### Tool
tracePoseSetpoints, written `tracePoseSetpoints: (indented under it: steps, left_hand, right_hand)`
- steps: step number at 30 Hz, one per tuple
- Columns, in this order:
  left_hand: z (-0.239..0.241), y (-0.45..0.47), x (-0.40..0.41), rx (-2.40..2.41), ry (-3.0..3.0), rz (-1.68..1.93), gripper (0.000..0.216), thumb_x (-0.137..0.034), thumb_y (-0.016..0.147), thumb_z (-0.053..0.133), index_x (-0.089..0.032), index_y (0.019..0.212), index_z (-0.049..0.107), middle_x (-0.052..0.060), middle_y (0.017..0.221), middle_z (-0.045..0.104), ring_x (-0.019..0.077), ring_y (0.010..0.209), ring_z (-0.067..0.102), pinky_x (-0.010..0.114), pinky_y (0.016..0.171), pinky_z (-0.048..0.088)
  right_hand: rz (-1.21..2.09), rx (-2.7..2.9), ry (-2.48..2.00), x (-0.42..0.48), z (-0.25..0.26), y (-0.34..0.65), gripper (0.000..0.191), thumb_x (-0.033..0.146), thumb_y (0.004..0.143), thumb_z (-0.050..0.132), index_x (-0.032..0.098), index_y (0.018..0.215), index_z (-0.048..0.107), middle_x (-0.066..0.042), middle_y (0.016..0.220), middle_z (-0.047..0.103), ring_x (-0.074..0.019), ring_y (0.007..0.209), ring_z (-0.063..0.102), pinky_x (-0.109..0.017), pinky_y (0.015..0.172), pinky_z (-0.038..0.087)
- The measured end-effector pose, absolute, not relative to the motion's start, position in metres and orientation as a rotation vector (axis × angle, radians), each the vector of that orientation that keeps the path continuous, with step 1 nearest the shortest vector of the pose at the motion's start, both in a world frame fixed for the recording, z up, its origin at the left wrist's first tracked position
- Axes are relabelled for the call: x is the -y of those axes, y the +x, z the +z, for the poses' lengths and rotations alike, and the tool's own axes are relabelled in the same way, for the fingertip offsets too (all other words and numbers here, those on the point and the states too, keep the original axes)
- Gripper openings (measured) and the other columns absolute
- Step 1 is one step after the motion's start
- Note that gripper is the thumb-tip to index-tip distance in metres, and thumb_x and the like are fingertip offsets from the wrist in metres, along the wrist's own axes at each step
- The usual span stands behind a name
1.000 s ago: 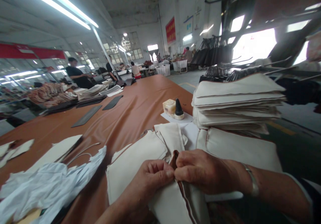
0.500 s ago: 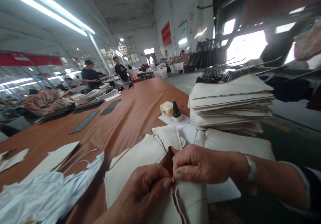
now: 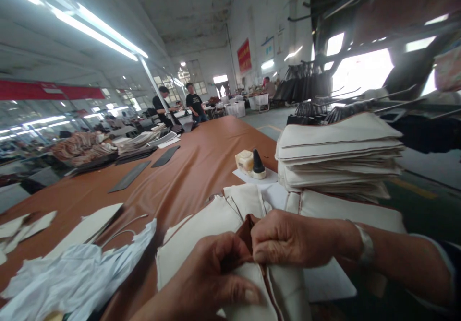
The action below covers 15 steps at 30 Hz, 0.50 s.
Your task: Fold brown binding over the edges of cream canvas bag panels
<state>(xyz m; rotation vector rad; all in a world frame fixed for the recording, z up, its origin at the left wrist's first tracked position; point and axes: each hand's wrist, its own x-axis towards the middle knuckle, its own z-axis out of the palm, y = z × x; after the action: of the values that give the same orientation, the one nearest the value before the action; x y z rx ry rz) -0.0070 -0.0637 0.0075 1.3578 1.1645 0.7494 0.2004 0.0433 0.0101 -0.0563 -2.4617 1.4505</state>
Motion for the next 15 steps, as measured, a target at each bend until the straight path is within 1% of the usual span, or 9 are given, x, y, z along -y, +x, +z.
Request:
tracePoseSetpoints:
  steps: [1, 3, 6, 8, 10, 12, 13, 15]
  left_hand:
    - [0.009, -0.010, 0.064, -1.142, 1.298, 0.744, 0.044, -0.038, 0.062, 0.088, -0.014, 0.081, 0.057, -0.003, 0.072, 0.052, 0.0087, 0.064, 0.042, 0.019, 0.054, 0.033]
    - [0.009, -0.016, 0.064, -1.114, 1.234, 0.738, 0.041, -0.037, 0.064, 0.087, -0.014, 0.081, 0.057, -0.003, 0.070, 0.052, 0.0076, 0.061, 0.042, 0.018, 0.054, 0.033]
    - [0.006, -0.019, 0.063, -1.074, 1.189, 0.753, 0.038, -0.040, 0.068, 0.081, -0.011, 0.087, 0.066, 0.000, 0.071, 0.056, 0.0089, 0.061, 0.046, 0.019, 0.055, 0.034]
    - [0.005, -0.016, 0.061, -1.118, 1.139, 0.774, 0.035, -0.042, 0.071, 0.077, -0.011, 0.087, 0.070, 0.001, 0.070, 0.058, 0.0091, 0.059, 0.047, 0.020, 0.054, 0.032]
    - [0.005, -0.009, 0.060, -1.202, 1.111, 0.804, 0.033, -0.042, 0.071, 0.074, -0.011, 0.078, 0.070, -0.001, 0.061, 0.052, 0.0072, 0.052, 0.040, 0.020, 0.050, 0.026]
    - [0.007, -0.003, 0.059, -1.250, 1.113, 0.851, 0.033, -0.043, 0.069, 0.073, -0.011, 0.067, 0.067, -0.003, 0.053, 0.045, 0.0057, 0.048, 0.032, 0.022, 0.048, 0.020]
    - [0.008, -0.001, 0.059, -1.244, 1.125, 0.875, 0.033, -0.043, 0.068, 0.072, -0.011, 0.064, 0.066, -0.004, 0.052, 0.043, 0.0053, 0.047, 0.029, 0.022, 0.048, 0.019]
    - [0.010, 0.000, 0.061, -1.206, 1.144, 0.909, 0.031, -0.041, 0.067, 0.071, -0.011, 0.064, 0.067, -0.004, 0.053, 0.043, 0.0052, 0.048, 0.029, 0.023, 0.049, 0.020]
  right_hand:
    - [1.493, 2.429, -0.038, -0.044, 0.009, 0.200, 0.034, 0.036, 0.097, 0.053, 0.009, 0.077, 0.058, 0.000, 0.073, 0.053, -0.0076, 0.066, 0.045, -0.018, 0.063, 0.038]
    - [1.583, 2.385, -0.046, -0.047, 0.006, 0.200, 0.035, 0.039, 0.097, 0.053, 0.008, 0.080, 0.059, -0.002, 0.078, 0.054, -0.0089, 0.070, 0.047, -0.019, 0.065, 0.039]
    - [1.592, 2.416, -0.059, -0.049, 0.003, 0.200, 0.038, 0.042, 0.097, 0.052, 0.008, 0.081, 0.058, -0.003, 0.079, 0.054, -0.0097, 0.071, 0.046, -0.020, 0.065, 0.038]
    - [1.562, 2.444, -0.052, -0.048, 0.005, 0.199, 0.039, 0.043, 0.098, 0.051, 0.008, 0.081, 0.057, -0.002, 0.077, 0.052, -0.0091, 0.069, 0.044, -0.019, 0.063, 0.036]
    - [1.548, 2.453, -0.041, -0.046, 0.009, 0.197, 0.040, 0.044, 0.098, 0.049, 0.010, 0.078, 0.055, -0.001, 0.076, 0.050, -0.0085, 0.068, 0.042, -0.019, 0.062, 0.035]
    - [1.552, 2.456, -0.031, -0.042, 0.014, 0.195, 0.042, 0.046, 0.098, 0.048, 0.012, 0.076, 0.051, -0.001, 0.075, 0.048, -0.0087, 0.068, 0.041, -0.019, 0.063, 0.036]
    - [1.558, 2.460, -0.047, -0.040, 0.014, 0.195, 0.043, 0.048, 0.098, 0.046, 0.012, 0.074, 0.049, 0.000, 0.075, 0.047, -0.0091, 0.069, 0.041, -0.020, 0.063, 0.036]
    - [1.568, 2.474, -0.133, -0.037, 0.008, 0.195, 0.047, 0.054, 0.098, 0.045, 0.014, 0.072, 0.047, -0.001, 0.074, 0.046, -0.0104, 0.069, 0.041, -0.021, 0.064, 0.036]
